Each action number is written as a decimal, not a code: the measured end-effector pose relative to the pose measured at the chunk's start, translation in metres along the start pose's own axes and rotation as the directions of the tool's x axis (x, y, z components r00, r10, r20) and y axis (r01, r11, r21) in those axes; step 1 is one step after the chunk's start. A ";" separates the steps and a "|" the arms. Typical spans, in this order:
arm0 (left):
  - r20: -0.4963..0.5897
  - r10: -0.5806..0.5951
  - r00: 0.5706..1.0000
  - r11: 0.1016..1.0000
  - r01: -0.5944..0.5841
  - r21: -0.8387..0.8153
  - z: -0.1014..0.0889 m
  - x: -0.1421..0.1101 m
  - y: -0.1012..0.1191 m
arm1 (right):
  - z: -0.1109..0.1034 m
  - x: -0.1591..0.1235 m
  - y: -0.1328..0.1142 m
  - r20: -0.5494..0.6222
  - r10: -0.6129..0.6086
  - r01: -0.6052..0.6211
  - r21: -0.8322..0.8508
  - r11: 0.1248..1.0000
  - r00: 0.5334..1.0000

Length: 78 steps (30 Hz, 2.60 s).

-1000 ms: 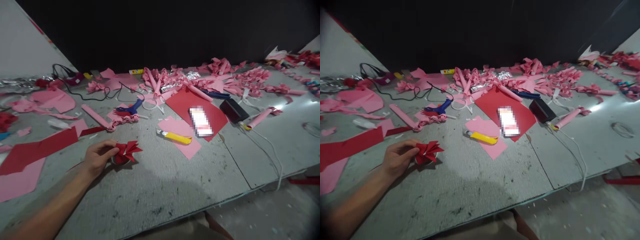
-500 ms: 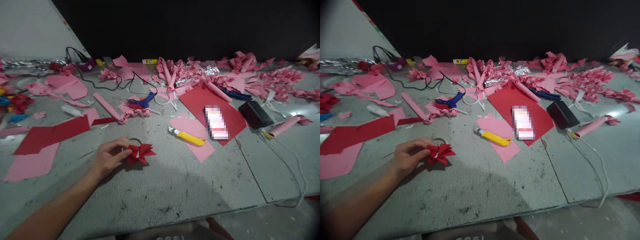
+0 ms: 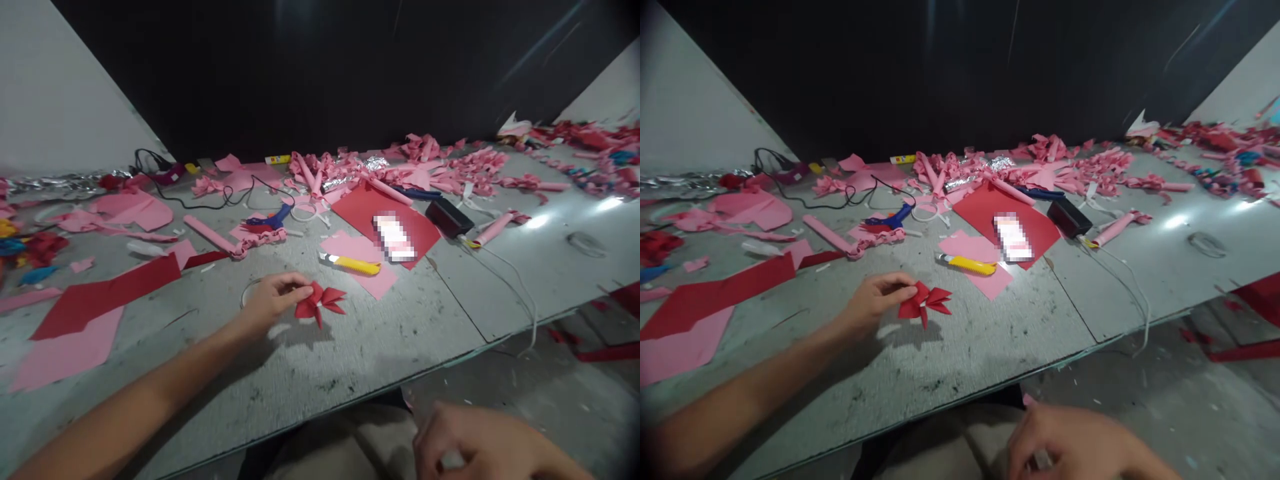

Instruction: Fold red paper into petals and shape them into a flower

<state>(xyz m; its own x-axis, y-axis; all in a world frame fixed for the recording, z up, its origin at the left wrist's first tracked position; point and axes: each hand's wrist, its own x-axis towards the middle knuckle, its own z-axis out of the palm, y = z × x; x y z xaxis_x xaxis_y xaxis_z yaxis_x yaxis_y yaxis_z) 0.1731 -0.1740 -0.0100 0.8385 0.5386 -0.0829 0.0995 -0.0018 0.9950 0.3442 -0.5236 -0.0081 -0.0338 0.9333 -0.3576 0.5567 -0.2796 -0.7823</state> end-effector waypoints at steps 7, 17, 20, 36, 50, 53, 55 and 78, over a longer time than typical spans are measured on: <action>-0.101 0.072 0.992 0.993 -0.081 -0.087 0.031 0.034 -0.028 | -0.084 0.199 -0.051 -0.741 -0.053 0.381 0.282 0.880 0.669; 0.007 0.133 0.991 0.990 -0.133 -0.038 -0.022 0.052 -0.025 | -0.078 0.241 -0.031 -0.448 -0.222 0.409 0.380 0.830 0.866; 0.028 0.196 0.980 0.981 -0.196 -0.007 -0.022 0.047 -0.027 | -0.075 0.239 -0.030 -0.332 -0.181 0.344 0.542 0.767 0.926; 0.242 0.124 0.962 0.978 -0.160 0.135 -0.027 0.043 -0.020 | -0.103 0.243 -0.030 0.000 -0.192 0.158 0.562 0.812 0.981; 0.244 0.142 0.959 0.960 -0.194 0.202 -0.019 0.042 -0.014 | -0.096 0.243 -0.036 -0.027 -0.132 0.124 0.558 0.820 0.991; 0.216 0.164 0.963 0.951 -0.212 0.225 -0.018 0.042 -0.016 | -0.096 0.244 -0.034 -0.040 -0.124 0.124 0.576 0.808 0.991; 0.206 0.184 0.961 0.943 -0.231 0.239 -0.018 0.041 -0.016 | -0.095 0.245 -0.032 -0.038 -0.124 0.123 0.581 0.805 0.992; 0.162 0.232 0.959 0.891 -0.276 0.362 -0.017 0.036 -0.017 | -0.094 0.242 -0.032 -0.166 -0.261 0.296 0.245 0.923 0.951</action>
<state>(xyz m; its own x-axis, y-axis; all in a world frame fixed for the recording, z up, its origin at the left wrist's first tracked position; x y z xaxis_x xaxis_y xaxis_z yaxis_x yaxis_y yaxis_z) 0.1930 -0.1400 -0.0286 0.9141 0.3797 0.1421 0.0508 -0.4550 0.8891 0.3961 -0.2679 -0.0212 -0.0399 0.9979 -0.0517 0.3004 -0.0373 -0.9531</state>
